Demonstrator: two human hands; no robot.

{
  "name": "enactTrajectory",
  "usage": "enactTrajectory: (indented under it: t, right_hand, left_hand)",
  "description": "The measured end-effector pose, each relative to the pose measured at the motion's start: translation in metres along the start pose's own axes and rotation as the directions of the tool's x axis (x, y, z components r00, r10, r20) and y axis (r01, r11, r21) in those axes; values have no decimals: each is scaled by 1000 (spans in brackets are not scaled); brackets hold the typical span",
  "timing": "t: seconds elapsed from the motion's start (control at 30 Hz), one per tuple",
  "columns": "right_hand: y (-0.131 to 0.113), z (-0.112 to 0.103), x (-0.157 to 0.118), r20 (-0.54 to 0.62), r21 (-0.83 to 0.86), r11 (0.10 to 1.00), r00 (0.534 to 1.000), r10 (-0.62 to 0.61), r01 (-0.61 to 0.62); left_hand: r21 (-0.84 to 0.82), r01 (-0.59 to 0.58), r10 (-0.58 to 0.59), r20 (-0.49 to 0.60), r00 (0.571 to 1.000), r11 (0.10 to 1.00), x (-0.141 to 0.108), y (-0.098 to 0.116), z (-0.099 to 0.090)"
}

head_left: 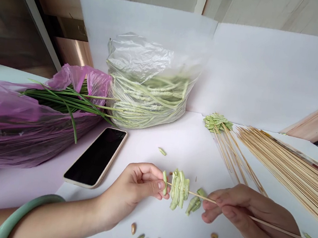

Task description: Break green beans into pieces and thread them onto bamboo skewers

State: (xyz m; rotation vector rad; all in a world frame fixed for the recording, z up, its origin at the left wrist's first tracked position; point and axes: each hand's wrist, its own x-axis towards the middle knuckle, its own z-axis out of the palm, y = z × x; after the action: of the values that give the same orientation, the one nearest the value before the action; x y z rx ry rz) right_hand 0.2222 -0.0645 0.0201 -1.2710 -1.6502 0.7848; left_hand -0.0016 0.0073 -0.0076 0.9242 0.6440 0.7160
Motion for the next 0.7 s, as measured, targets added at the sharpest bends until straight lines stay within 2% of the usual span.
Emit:
enactTrajectory:
  t: [0.23,0.4,0.57,0.7]
  right_hand:
    - [2,2,-3,19,59,997,999,47,-48]
    - [3,9,-4,-39,175,980,994,99,-91]
    - [5,7,-4,69,156,985,996,63,-73]
    - [6,6,-3,57,154,986,997,58,-66]
  left_hand:
    - [39,-21,22,-18,1000,999,1,0,1]
    - [28,10,-9,-27,1000,1000,1,2,0]
    - [30,15,-13,-49,999,999,1,2,1]
    - [55,20,-18,-51,999,998,1,3,3]
